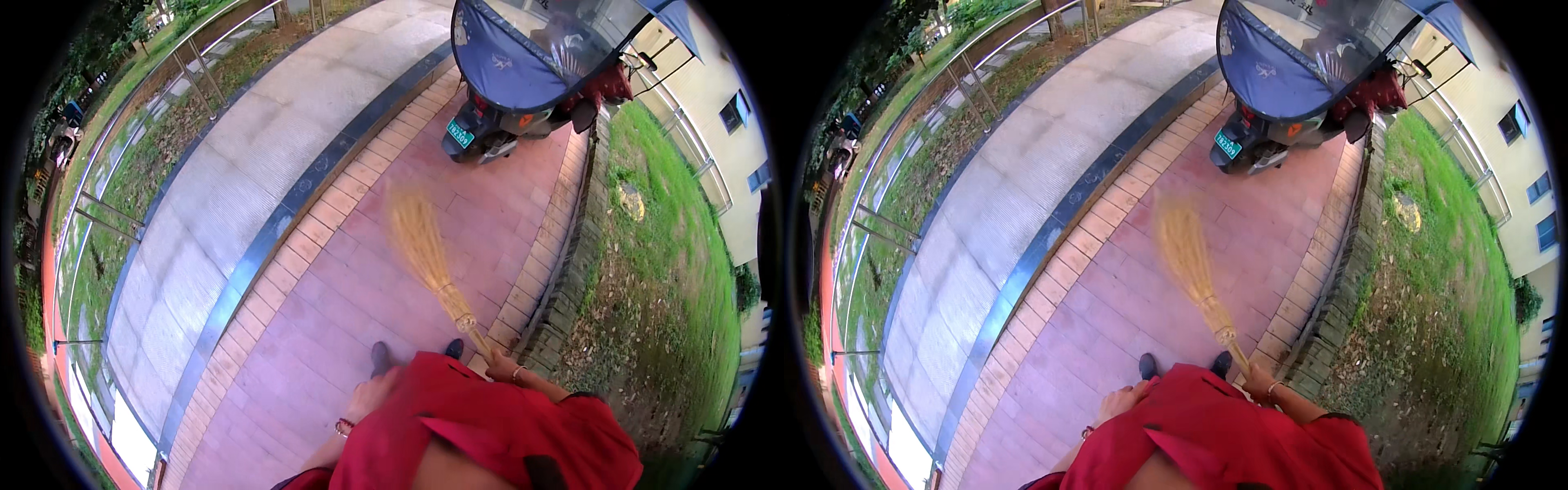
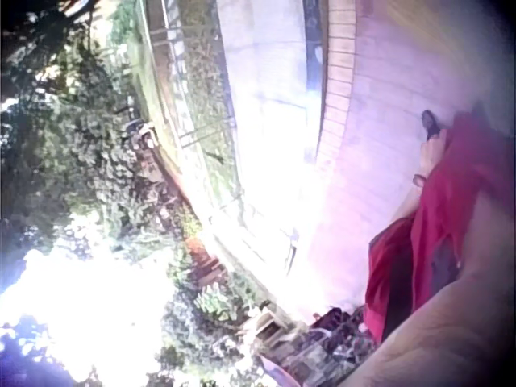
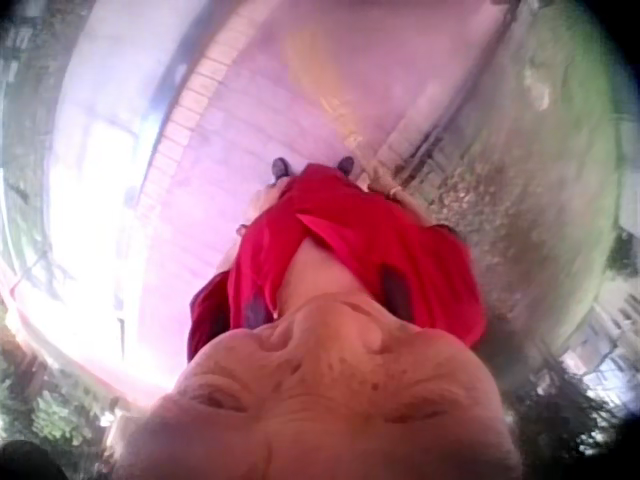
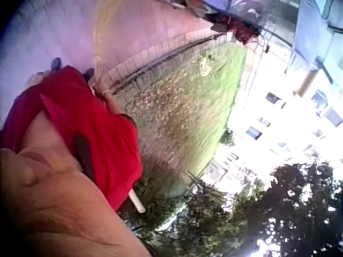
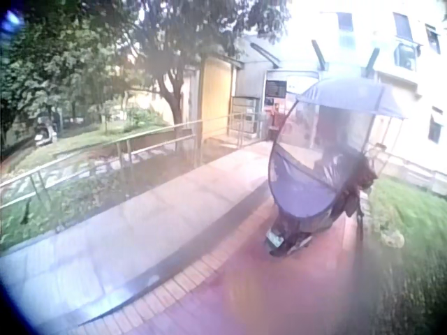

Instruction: The person carries a broom while walking along paved pathways and up a ramp.

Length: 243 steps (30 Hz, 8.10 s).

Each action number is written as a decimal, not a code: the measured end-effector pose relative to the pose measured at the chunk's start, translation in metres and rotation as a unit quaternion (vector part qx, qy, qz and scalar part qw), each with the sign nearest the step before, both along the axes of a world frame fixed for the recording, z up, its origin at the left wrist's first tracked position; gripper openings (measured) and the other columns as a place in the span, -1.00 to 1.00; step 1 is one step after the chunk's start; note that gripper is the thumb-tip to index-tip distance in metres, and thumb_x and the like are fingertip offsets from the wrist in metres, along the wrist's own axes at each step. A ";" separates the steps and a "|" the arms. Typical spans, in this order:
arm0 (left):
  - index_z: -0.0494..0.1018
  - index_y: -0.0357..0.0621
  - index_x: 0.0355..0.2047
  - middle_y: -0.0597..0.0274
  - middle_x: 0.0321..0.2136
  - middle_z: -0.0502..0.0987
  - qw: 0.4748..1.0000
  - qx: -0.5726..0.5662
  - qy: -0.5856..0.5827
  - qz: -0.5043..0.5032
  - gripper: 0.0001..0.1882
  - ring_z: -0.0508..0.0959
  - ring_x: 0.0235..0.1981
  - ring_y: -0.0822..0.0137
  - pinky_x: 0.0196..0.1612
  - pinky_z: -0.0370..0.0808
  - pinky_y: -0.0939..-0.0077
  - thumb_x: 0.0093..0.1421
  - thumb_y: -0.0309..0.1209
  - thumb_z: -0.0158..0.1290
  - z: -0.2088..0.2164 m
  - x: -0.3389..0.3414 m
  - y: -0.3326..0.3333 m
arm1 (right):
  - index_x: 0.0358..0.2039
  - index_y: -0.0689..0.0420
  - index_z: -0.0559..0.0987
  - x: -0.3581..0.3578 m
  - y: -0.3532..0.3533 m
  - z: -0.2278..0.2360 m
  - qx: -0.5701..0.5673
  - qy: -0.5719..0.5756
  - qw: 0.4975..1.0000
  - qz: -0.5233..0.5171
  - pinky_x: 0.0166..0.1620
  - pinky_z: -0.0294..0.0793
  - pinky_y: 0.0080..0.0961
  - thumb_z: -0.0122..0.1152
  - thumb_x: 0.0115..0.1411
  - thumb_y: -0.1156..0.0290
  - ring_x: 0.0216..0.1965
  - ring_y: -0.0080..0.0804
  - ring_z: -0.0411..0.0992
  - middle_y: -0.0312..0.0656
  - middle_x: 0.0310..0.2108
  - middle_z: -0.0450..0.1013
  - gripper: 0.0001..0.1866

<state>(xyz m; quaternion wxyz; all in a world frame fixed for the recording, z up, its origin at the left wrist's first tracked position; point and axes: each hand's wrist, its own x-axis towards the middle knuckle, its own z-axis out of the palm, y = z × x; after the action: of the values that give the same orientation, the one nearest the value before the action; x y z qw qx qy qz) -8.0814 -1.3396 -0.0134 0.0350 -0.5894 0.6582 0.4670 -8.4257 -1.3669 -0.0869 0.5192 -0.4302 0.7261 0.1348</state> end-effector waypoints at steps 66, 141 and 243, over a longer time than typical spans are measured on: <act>0.23 -0.01 -0.08 -0.13 -0.31 0.48 0.984 -0.025 0.013 0.175 -0.70 0.51 -0.30 -0.14 -0.28 0.44 0.03 0.19 -0.26 -0.19 -0.025 -0.027 -0.052 | 0.24 0.05 -0.05 -0.061 -0.141 -0.008 -0.159 -0.264 0.852 0.424 -0.27 0.47 -0.17 0.04 0.15 0.24 -0.37 0.07 0.48 0.17 -0.33 0.46 -0.28; 0.23 0.00 0.04 0.00 -0.34 0.49 0.947 -0.057 -0.068 0.309 -0.62 0.54 -0.44 -0.05 -0.46 0.48 0.11 0.19 -0.35 -0.20 -0.071 -0.047 0.460 | -0.36 0.12 0.29 0.088 0.249 -0.009 0.354 -0.343 0.848 -0.196 -0.67 0.10 -0.63 -0.02 0.21 0.27 -0.72 -0.57 0.09 -0.34 -0.68 0.16 -0.81; 0.21 0.02 -0.09 -0.10 -0.33 0.48 0.984 -0.040 -0.056 -0.167 -0.68 0.54 -0.40 -0.13 -0.41 0.47 -0.02 0.19 -0.17 -0.17 -0.055 0.784 0.795 | -0.15 0.43 0.28 0.786 0.891 0.009 -0.036 -0.051 0.998 0.003 -0.29 0.47 -0.25 0.06 0.02 0.29 -0.40 -0.02 0.50 0.17 -0.38 0.47 -0.51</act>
<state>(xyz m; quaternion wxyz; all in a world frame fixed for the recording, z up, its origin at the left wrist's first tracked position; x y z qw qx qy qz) -7.2971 -0.5448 -0.0687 0.1255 -0.4969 0.7628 0.3943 -7.6401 -0.4762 -0.0775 0.5393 -0.4573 0.7017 0.0880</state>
